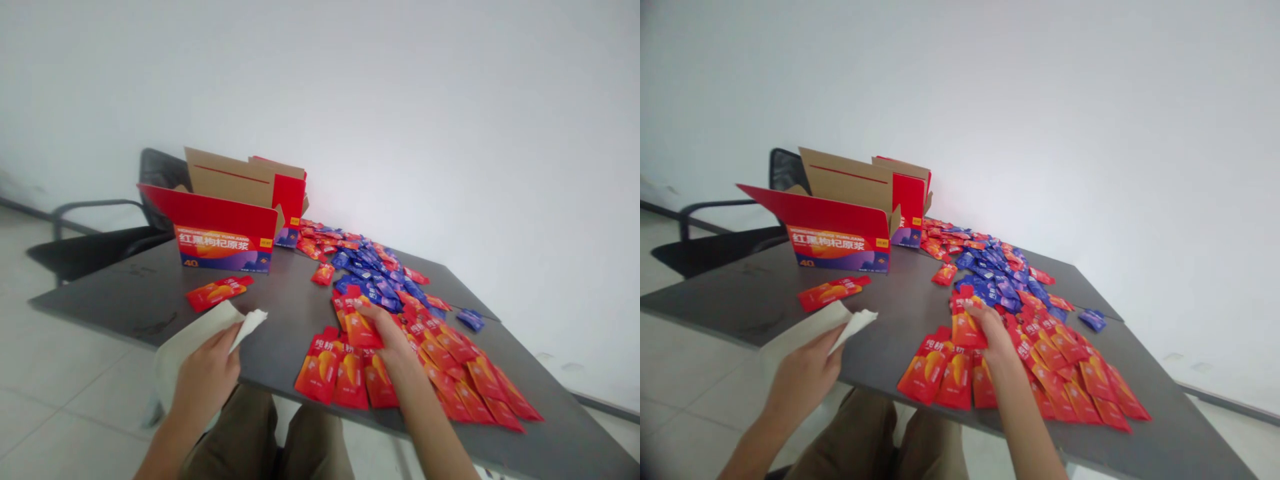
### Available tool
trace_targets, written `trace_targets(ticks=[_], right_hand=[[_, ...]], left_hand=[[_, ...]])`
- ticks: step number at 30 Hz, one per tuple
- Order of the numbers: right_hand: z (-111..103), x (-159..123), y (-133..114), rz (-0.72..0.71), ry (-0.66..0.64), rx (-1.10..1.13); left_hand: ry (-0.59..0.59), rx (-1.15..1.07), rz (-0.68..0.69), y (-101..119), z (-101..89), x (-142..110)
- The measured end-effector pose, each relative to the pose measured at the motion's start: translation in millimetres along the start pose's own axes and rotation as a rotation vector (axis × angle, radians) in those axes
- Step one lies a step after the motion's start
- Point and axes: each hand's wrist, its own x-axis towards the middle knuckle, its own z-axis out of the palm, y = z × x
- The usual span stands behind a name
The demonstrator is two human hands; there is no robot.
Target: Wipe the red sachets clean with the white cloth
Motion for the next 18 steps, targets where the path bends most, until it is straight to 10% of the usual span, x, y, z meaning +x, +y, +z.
trace_targets(ticks=[9, 18], right_hand=[[-149.8, -15.8, -47.0, -0.002, 0.277, -0.202], [-138.5, 72.0, -47.5, -0.127, 0.184, -0.732]], left_hand=[[0.062, 0.054, 0.019, -7.5, 11.8, -2.9], [0.102, 0.059, 0.03, -9.1, 13.6, -3.0]])
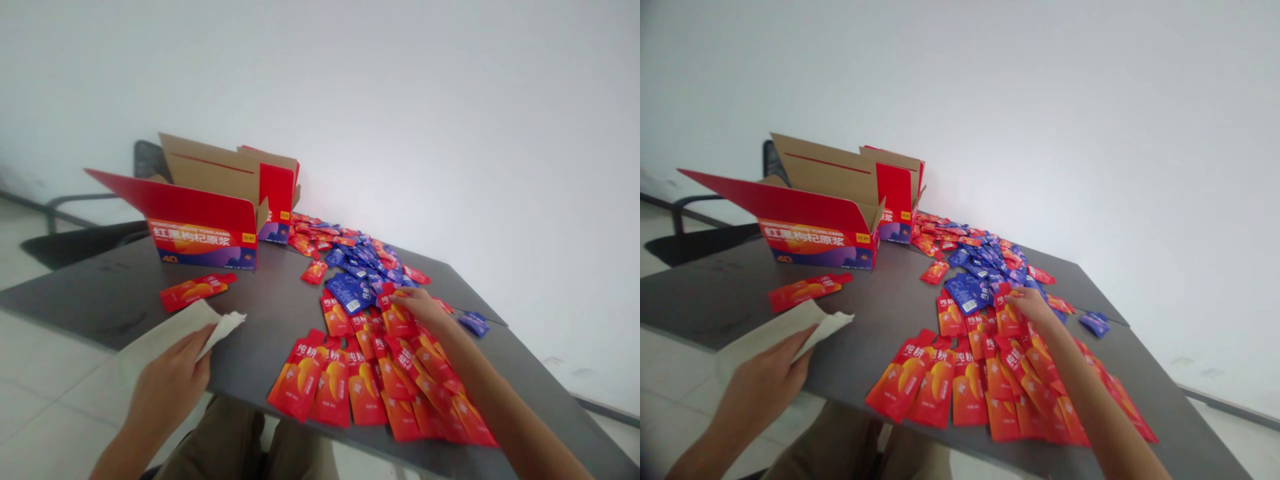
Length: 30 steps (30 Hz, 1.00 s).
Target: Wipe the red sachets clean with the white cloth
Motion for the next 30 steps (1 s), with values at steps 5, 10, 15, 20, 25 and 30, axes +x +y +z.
trace_targets(ticks=[5, 10, 15, 20, 25, 30], right_hand=[[19.6, 16.7, 0.9, 0.056, -0.095, -0.008], [16.4, 10.8, 7.5, 0.075, -0.148, -0.045], [5.0, 8.8, 2.9, 0.037, -0.088, -0.081], [-1.0, 0.7, -14.7, -0.136, 0.045, -0.068], [26.6, -11.2, -44.6, -0.363, 0.093, -0.207], [98.6, -14.7, -89.6, -0.52, -0.018, -0.132]], left_hand=[[0.014, -0.014, 0.023, -1.8, 2.7, -1.7], [0.055, -0.02, 0.031, -0.5, 3.4, -2.4], [0.063, -0.033, 0.052, 1.2, 1.9, -1.5], [0.054, -0.063, 0.021, 3.6, 3.0, -1.7], [0.068, -0.076, 0.027, 7.7, 0.4, -0.8], [0.049, -0.136, 0.037, 7.6, -0.2, -1.9]])
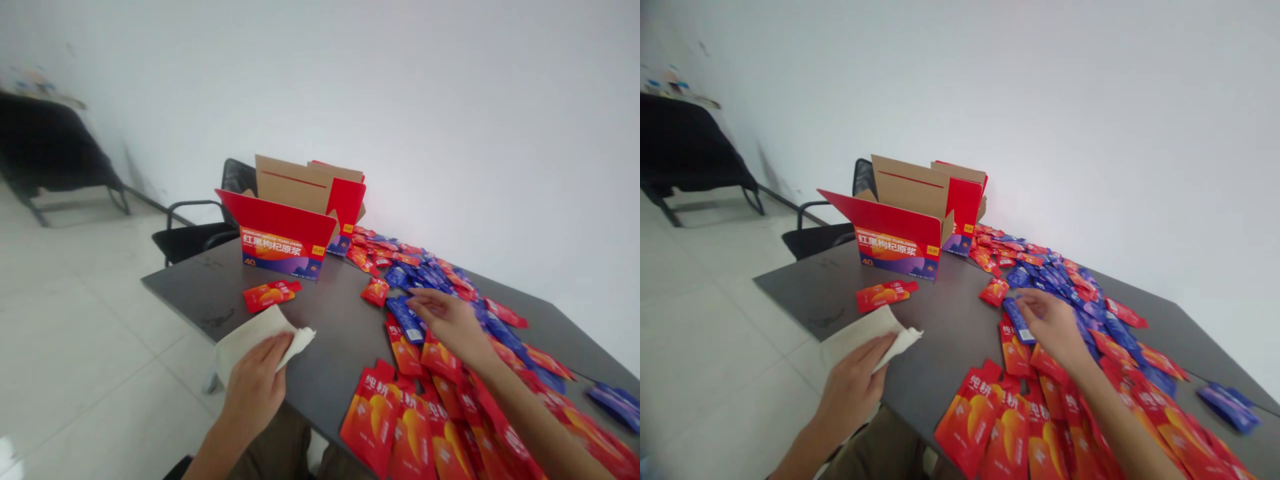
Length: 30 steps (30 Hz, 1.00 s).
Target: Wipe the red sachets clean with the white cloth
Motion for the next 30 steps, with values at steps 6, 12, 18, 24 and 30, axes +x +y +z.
trace_targets(ticks=[6, 12, 18, 24, 30], right_hand=[[110.7, 33.5, -56.8, -0.303, -0.242, 0.049], [189.6, 68.0, -107.6, -0.807, -0.658, -0.249], [220.4, 75.4, -134.2, -0.963, -0.782, -0.488], [197.4, 66.6, -102.6, -1.004, -0.762, -0.376], [141.8, 30.3, -59.8, -0.848, -0.78, -0.323]], left_hand=[[0.012, -0.038, 0.018, -0.1, 1.3, -2.4], [0.003, -0.099, 0.026, 3.5, -4.0, 0.4], [-0.037, -0.151, 0.045, 5.1, -9.2, 3.9], [-0.098, -0.187, 0.047, 3.5, -13.9, 1.6], [-0.006, -0.279, -0.053, -0.2, -17.7, -1.0]])
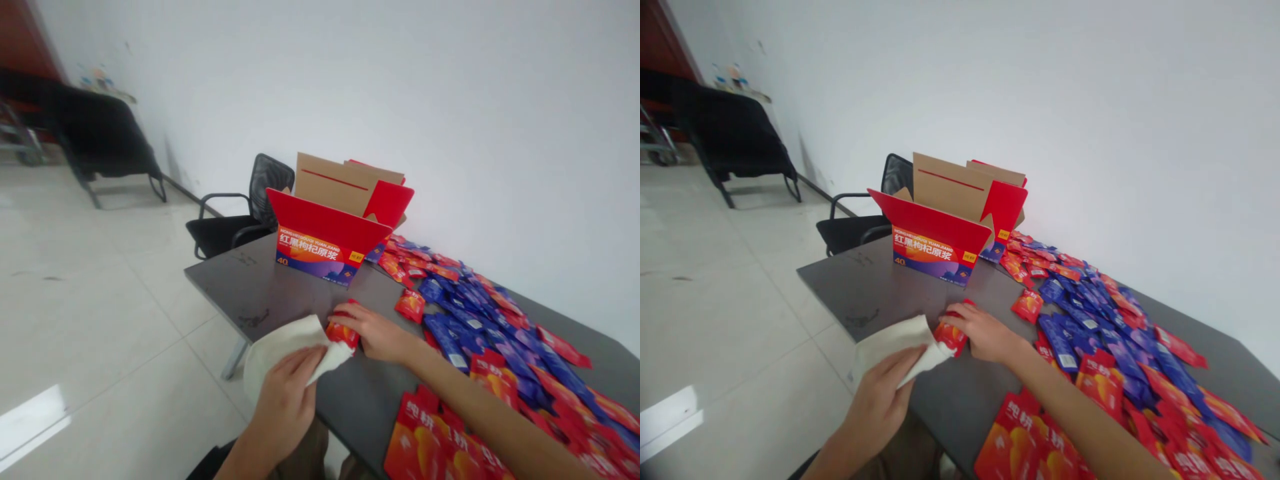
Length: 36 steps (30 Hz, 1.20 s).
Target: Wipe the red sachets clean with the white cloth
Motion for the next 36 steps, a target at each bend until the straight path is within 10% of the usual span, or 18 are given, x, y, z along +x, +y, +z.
trace_targets(ticks=[6, 13, 25, 31, 36], right_hand=[[14.0, -45.0, 2.3, 0.172, 0.22, 0.199], [23.7, -49.1, -1.2, 0.354, 0.259, 0.563], [52.4, -46.2, 12.3, 0.264, 0.416, 0.578], [46.0, -46.0, 5.3, 0.353, 0.357, 0.617], [50.6, -44.0, 11.3, 0.28, 0.36, 0.583]], left_hand=[[0.049, -0.074, -0.053, 2.0, -10.9, 43.1], [-0.331, -0.033, 0.188, 11.6, 5.0, 109.5], [-0.752, -0.025, 0.527, 12.1, 6.6, 85.5], [-0.752, 0.053, 0.431, -4.2, 18.1, 121.7], [-0.792, 0.054, 0.555, 2.5, 15.4, 101.4]])
